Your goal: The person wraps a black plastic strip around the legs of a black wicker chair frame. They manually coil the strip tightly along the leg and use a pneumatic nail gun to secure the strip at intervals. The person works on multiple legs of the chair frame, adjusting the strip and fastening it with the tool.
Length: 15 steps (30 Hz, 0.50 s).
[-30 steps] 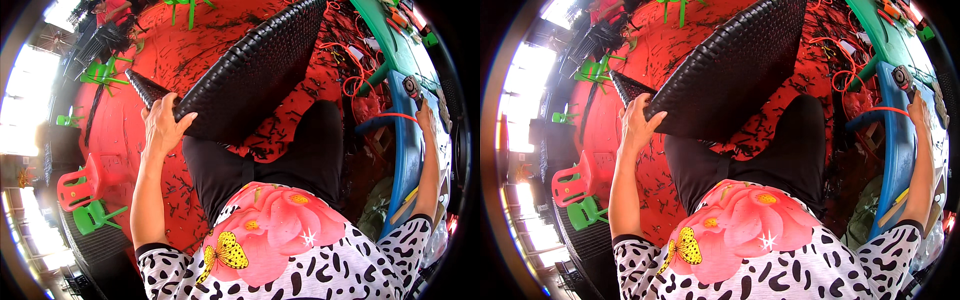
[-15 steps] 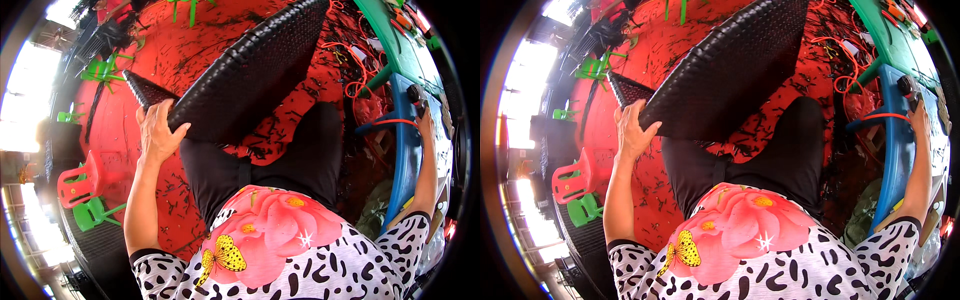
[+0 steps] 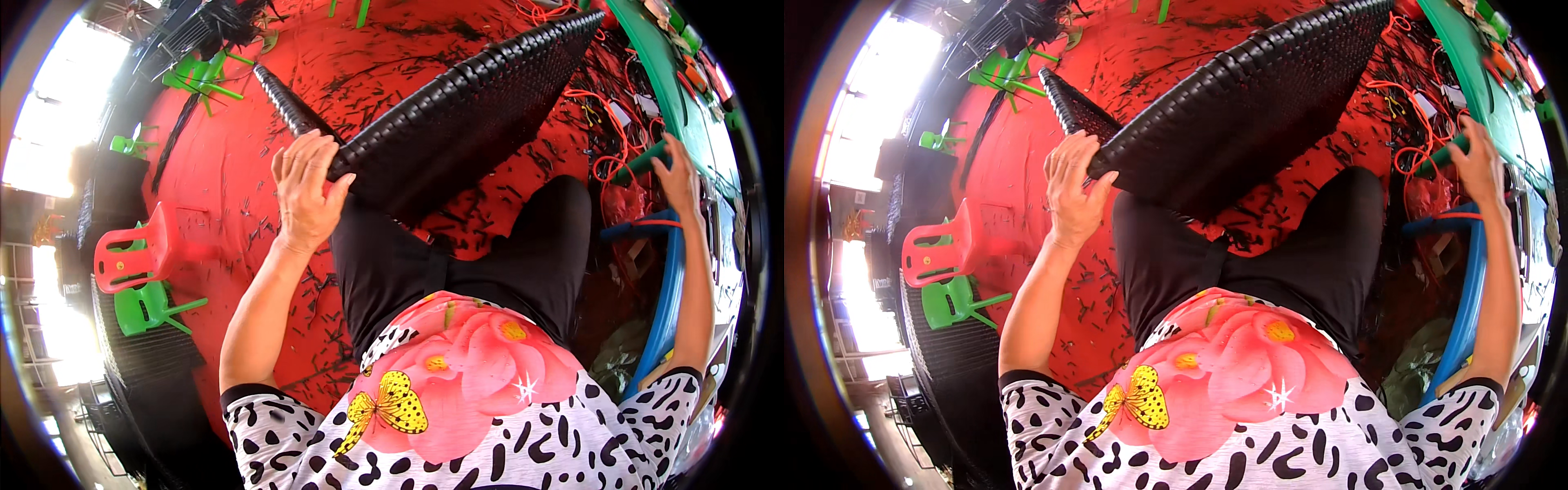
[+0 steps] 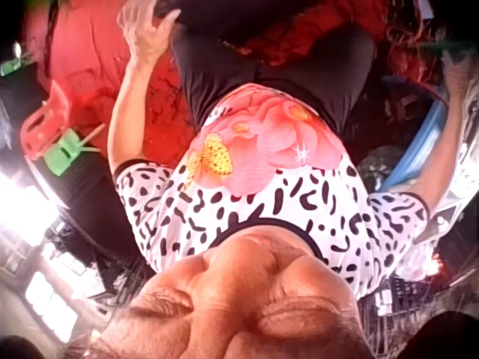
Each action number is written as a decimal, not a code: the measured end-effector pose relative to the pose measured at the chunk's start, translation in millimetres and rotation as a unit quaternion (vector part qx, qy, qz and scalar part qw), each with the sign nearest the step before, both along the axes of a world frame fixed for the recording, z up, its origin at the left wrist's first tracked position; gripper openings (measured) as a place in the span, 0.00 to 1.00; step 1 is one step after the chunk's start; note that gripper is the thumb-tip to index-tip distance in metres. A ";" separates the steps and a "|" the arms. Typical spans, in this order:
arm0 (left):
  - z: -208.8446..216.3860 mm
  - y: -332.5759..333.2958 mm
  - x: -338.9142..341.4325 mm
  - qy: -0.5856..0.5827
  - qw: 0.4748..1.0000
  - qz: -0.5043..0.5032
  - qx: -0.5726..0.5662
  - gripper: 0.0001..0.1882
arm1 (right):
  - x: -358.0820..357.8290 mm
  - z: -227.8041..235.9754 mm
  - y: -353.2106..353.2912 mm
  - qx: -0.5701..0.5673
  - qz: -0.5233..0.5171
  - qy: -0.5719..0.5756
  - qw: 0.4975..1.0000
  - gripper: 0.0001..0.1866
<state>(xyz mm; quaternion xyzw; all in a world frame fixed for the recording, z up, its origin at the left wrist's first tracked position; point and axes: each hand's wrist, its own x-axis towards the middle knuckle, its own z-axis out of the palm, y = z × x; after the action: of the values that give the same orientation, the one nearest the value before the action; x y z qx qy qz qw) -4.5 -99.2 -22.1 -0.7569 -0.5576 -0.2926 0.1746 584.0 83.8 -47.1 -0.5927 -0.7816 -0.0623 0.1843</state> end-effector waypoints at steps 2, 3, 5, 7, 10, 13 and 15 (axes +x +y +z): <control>-2.0 -3.9 4.6 -0.001 1.000 0.009 0.018 0.23 | -70.9 19.4 -7.2 -0.030 0.078 0.009 0.996 0.29; -2.1 -3.7 6.9 0.010 1.000 0.011 0.025 0.23 | -103.6 25.7 -14.9 -0.009 0.131 0.022 0.991 0.27; -0.7 -6.2 11.4 0.030 0.999 0.017 0.038 0.23 | -167.0 34.4 -31.0 0.016 0.233 0.050 0.971 0.25; 0.3 -7.6 16.1 0.020 0.999 0.005 0.038 0.22 | -218.0 48.0 -45.9 0.032 0.317 0.064 0.946 0.23; -1.2 -9.6 19.4 -0.016 0.999 -0.008 0.047 0.22 | -286.0 68.9 -66.5 0.041 0.422 0.111 0.899 0.22; -7.7 -16.0 23.9 -0.069 0.997 -0.012 0.035 0.29 | -339.8 76.0 -76.1 0.069 0.496 0.135 0.855 0.22; -10.9 -19.4 25.6 -0.085 0.996 -0.014 0.019 0.32 | -366.1 78.5 -81.0 0.070 0.517 0.135 0.842 0.22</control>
<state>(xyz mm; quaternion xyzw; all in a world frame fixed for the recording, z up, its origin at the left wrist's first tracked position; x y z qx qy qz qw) 21.1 -118.6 -33.0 -0.7336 -0.5542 -0.3686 0.1370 217.9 2.8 31.4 -0.0905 -0.9354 0.0682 0.3349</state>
